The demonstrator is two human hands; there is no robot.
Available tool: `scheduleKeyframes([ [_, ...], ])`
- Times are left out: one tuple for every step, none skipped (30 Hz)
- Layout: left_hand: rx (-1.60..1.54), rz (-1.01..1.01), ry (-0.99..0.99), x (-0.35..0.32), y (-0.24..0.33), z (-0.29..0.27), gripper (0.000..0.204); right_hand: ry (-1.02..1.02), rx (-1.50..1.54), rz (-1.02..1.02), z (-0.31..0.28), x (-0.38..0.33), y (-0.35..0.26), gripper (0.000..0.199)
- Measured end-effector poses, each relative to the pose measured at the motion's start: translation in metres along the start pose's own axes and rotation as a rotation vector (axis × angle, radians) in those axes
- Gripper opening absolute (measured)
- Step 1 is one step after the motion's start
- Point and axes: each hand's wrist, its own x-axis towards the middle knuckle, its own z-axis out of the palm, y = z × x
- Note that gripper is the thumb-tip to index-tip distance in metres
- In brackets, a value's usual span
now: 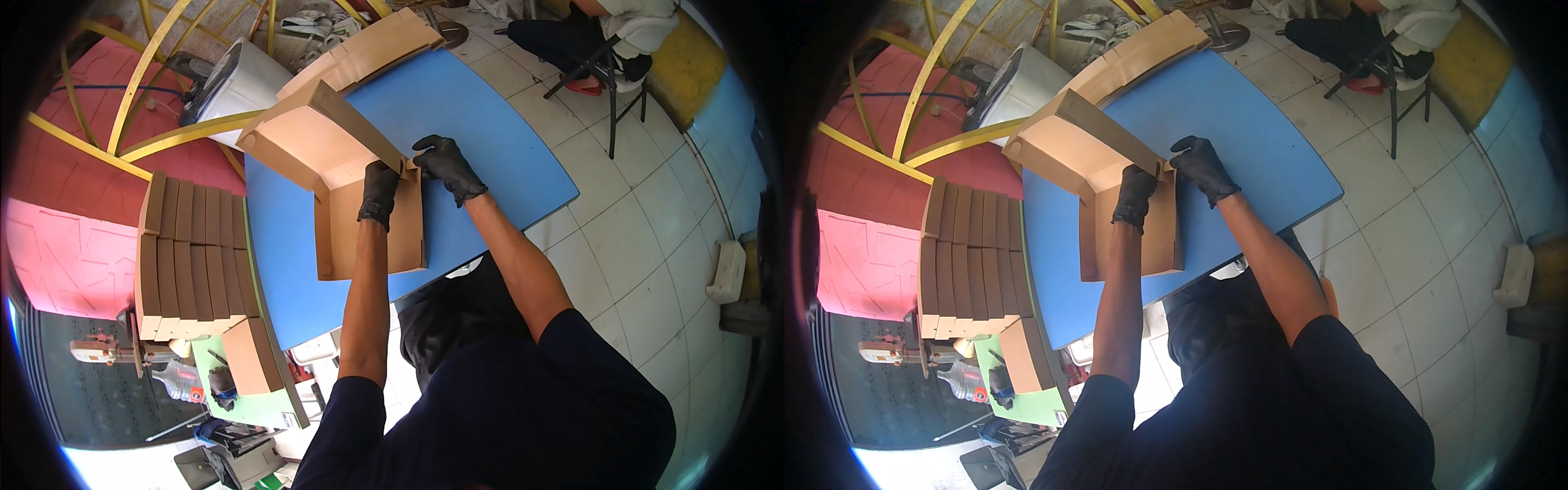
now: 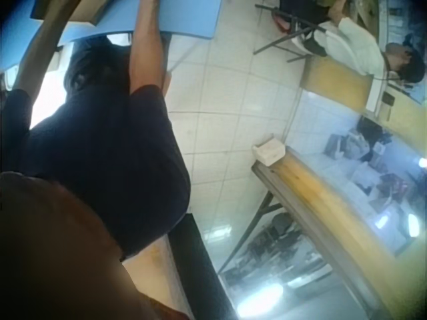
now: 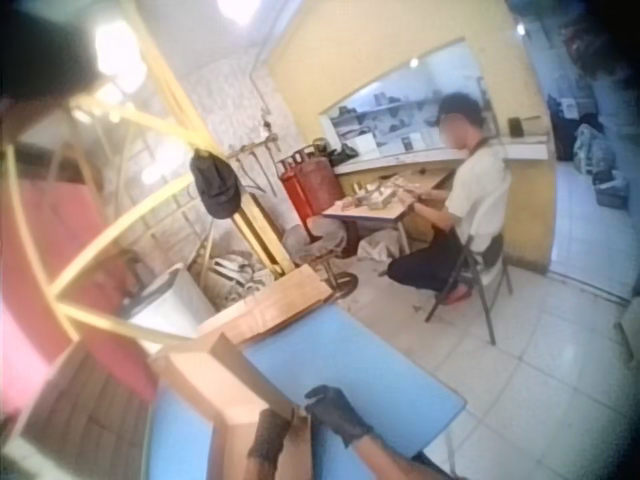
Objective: The person assembles flat cardboard boxes by folding along pre-scored lines and tucking flaps to form rectangular containers. They repeatedly pick up flat sheets, fold them into shape, and place the finished boxes on a stack on the table.
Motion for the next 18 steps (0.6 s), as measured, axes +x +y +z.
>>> scheduleKeyframes([
  [0.007,-0.014,0.012,0.000,-0.001,0.001,0.017,0.003,0.022,0.012,0.000,0.000,-0.001,0.036],
  [0.005,-0.011,0.017,-0.001,-0.001,0.001,0.018,0.000,0.011,0.006,0.000,-0.001,-0.002,0.036],
  [0.023,-0.027,0.027,-0.001,-0.001,0.002,0.019,0.007,-0.001,0.015,0.000,-0.001,-0.003,0.036],
  [0.032,-0.026,0.029,-0.001,-0.001,0.002,0.020,0.015,-0.013,0.025,0.001,-0.001,-0.003,0.036],
  [0.061,-0.046,0.047,0.000,0.000,0.002,0.021,0.006,-0.016,0.034,0.001,-0.001,-0.003,0.037],
  [0.056,-0.024,0.035,0.000,0.000,0.003,0.021,-0.003,-0.017,0.043,0.001,-0.001,-0.003,0.037],
  [0.071,-0.024,0.038,0.000,0.001,0.003,0.021,-0.002,-0.024,0.059,0.001,-0.001,-0.003,0.037],
  [0.098,-0.042,0.051,0.000,0.002,0.003,0.021,-0.007,-0.017,0.052,0.001,0.000,-0.003,0.038],
  [0.084,-0.029,0.047,-0.001,0.002,0.004,0.021,-0.005,-0.015,0.052,0.001,0.000,-0.002,0.038],
  [0.082,-0.034,0.053,-0.002,0.003,0.003,0.021,0.005,-0.014,0.058,0.001,0.000,-0.002,0.039],
  [0.084,-0.050,0.045,-0.003,0.004,0.003,0.021,-0.004,-0.016,0.038,0.001,0.000,-0.001,0.039],
  [0.047,-0.037,0.019,-0.004,0.005,0.002,0.018,-0.005,-0.018,0.026,0.001,0.000,0.000,0.040],
  [0.014,-0.036,-0.022,-0.005,0.006,0.001,0.016,-0.007,-0.021,0.016,0.001,0.000,0.000,0.040],
  [-0.022,-0.020,-0.038,-0.008,0.006,0.000,0.015,-0.010,-0.045,0.002,0.002,-0.002,0.001,0.041],
  [-0.013,-0.042,-0.052,-0.008,0.007,-0.001,0.016,-0.014,-0.068,-0.013,0.002,-0.001,0.001,0.041],
  [-0.006,-0.064,-0.037,-0.012,0.006,-0.001,0.016,-0.022,-0.102,0.013,0.003,-0.004,0.002,0.042],
  [0.019,-0.102,-0.014,-0.013,0.007,-0.001,0.016,-0.022,-0.052,0.010,0.003,-0.005,0.002,0.042],
  [-0.010,-0.074,-0.018,-0.015,0.007,-0.001,0.015,-0.021,-0.013,0.036,0.003,-0.006,0.002,0.043],
])
